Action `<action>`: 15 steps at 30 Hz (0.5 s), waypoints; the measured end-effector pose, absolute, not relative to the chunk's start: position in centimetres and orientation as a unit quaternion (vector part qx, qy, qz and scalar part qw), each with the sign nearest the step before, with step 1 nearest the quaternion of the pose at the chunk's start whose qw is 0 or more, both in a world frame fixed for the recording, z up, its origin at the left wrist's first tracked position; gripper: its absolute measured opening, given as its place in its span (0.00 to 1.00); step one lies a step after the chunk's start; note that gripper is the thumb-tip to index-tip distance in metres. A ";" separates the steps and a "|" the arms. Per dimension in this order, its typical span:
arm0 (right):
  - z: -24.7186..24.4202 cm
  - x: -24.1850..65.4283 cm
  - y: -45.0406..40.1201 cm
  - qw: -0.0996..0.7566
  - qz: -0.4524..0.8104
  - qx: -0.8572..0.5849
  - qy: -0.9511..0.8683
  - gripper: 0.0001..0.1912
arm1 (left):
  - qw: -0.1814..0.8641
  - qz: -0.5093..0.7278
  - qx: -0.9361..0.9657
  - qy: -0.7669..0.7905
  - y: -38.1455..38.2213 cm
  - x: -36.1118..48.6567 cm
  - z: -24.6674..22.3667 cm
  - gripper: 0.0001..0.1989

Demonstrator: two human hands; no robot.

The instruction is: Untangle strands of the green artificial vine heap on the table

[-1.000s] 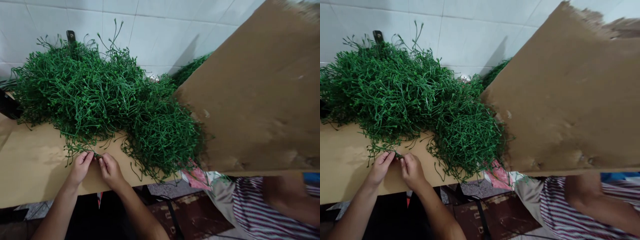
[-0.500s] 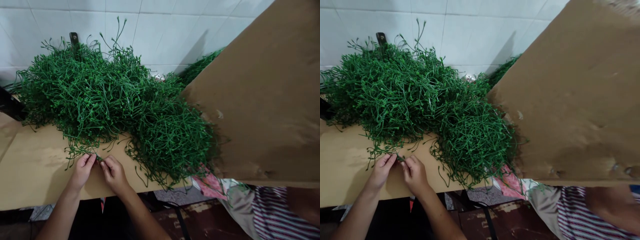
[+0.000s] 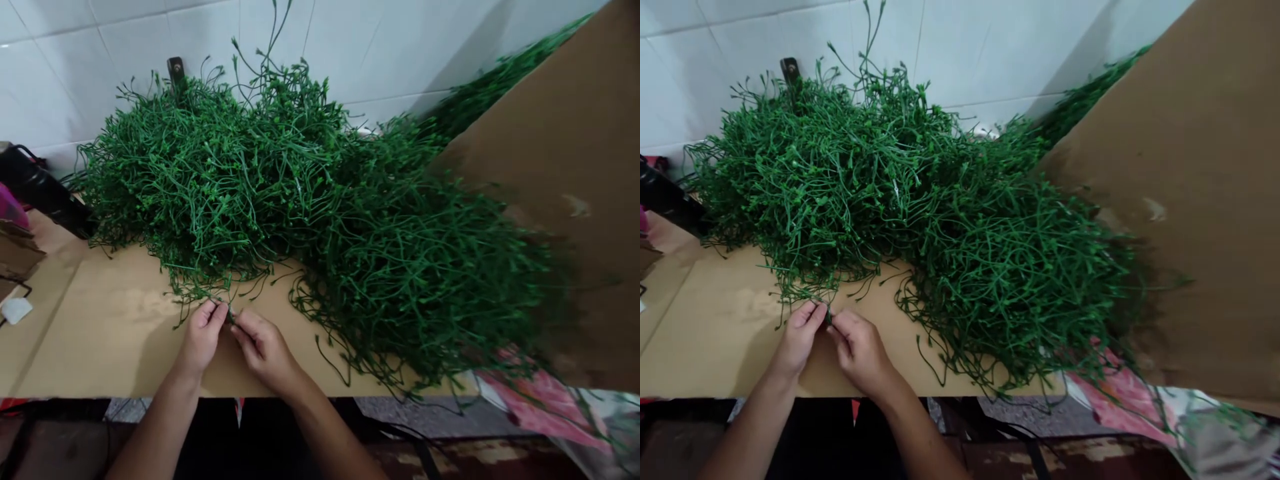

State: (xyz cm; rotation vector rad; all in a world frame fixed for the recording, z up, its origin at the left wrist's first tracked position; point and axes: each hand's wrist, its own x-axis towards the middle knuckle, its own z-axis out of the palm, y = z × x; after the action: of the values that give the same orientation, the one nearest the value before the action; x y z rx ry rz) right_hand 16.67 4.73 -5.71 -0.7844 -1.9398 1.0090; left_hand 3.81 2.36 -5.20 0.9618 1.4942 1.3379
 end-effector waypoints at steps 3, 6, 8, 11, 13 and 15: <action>-5.4 16.3 3.6 0.403 0.402 -0.240 -0.786 0.10 | 0.442 0.578 0.308 0.613 3.0 3.7 -4.9 0.17; -4.1 15.9 1.3 0.363 0.391 -0.074 -0.843 0.06 | 0.449 0.630 0.183 0.607 4.0 3.2 -4.2 0.21; -2.6 16.2 0.3 0.343 0.355 -0.026 -0.870 0.07 | 0.463 0.628 0.180 0.599 4.3 3.0 -4.0 0.22; 0.2 18.7 1.8 0.409 0.300 -0.153 -0.848 0.07 | 0.476 0.584 0.255 0.607 4.2 3.1 -4.3 0.22; 1.8 22.0 4.4 0.463 0.198 -0.271 -0.820 0.08 | 0.477 0.571 0.281 0.606 3.8 3.3 -4.5 0.21; 2.8 26.1 7.4 0.503 0.041 -0.388 -0.771 0.05 | 0.479 0.565 0.292 0.605 3.6 3.5 -4.6 0.20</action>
State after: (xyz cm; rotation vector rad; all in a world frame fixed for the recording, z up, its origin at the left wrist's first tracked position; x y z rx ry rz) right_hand 26.09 7.45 2.79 -0.9367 -1.8635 0.0993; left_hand 3.46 3.56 -4.60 0.7137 1.4762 1.3798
